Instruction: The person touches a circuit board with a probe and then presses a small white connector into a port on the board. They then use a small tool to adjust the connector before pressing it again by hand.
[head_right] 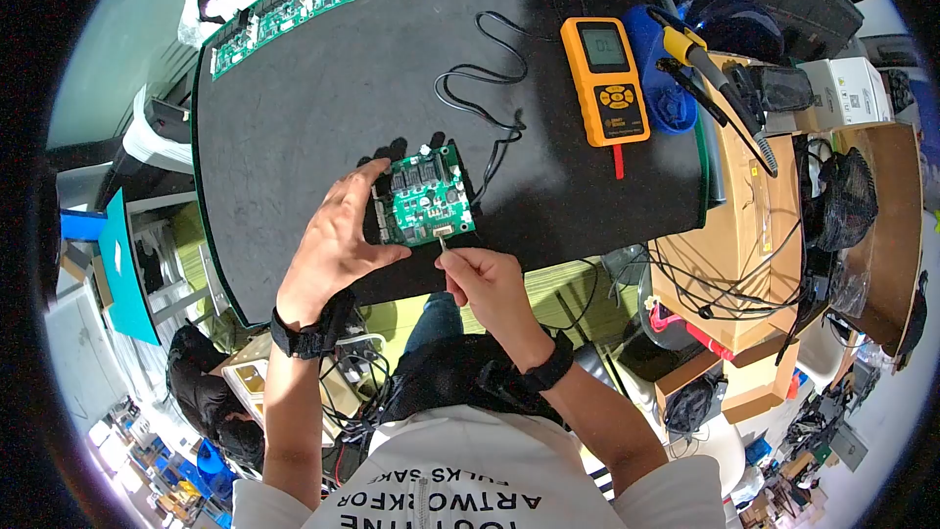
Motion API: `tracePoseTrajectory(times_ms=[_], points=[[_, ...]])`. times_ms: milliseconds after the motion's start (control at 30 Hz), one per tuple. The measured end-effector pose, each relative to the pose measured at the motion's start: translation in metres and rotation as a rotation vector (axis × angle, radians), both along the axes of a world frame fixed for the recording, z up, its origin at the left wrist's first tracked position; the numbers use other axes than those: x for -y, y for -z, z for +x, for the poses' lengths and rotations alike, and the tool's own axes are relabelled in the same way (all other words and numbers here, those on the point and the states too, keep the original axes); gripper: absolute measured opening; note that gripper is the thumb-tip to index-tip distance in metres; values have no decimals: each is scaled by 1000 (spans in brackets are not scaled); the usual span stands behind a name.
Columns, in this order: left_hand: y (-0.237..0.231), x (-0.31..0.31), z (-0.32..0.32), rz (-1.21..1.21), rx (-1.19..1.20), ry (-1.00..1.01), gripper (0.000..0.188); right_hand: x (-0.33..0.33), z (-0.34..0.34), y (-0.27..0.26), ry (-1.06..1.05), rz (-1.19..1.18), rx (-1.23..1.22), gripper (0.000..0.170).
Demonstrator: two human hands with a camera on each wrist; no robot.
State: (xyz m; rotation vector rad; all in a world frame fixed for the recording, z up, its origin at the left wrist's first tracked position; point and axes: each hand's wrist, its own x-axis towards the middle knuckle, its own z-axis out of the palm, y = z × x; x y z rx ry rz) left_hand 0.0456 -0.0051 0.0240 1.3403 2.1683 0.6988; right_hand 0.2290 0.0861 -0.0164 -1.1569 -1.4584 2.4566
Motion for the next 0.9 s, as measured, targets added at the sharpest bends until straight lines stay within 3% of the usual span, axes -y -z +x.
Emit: tracePoseTrajectory(times_ms=[900], points=[[0, 0, -1, -9, 8, -17, 84, 5, -1, -1, 13, -23, 15, 24]])
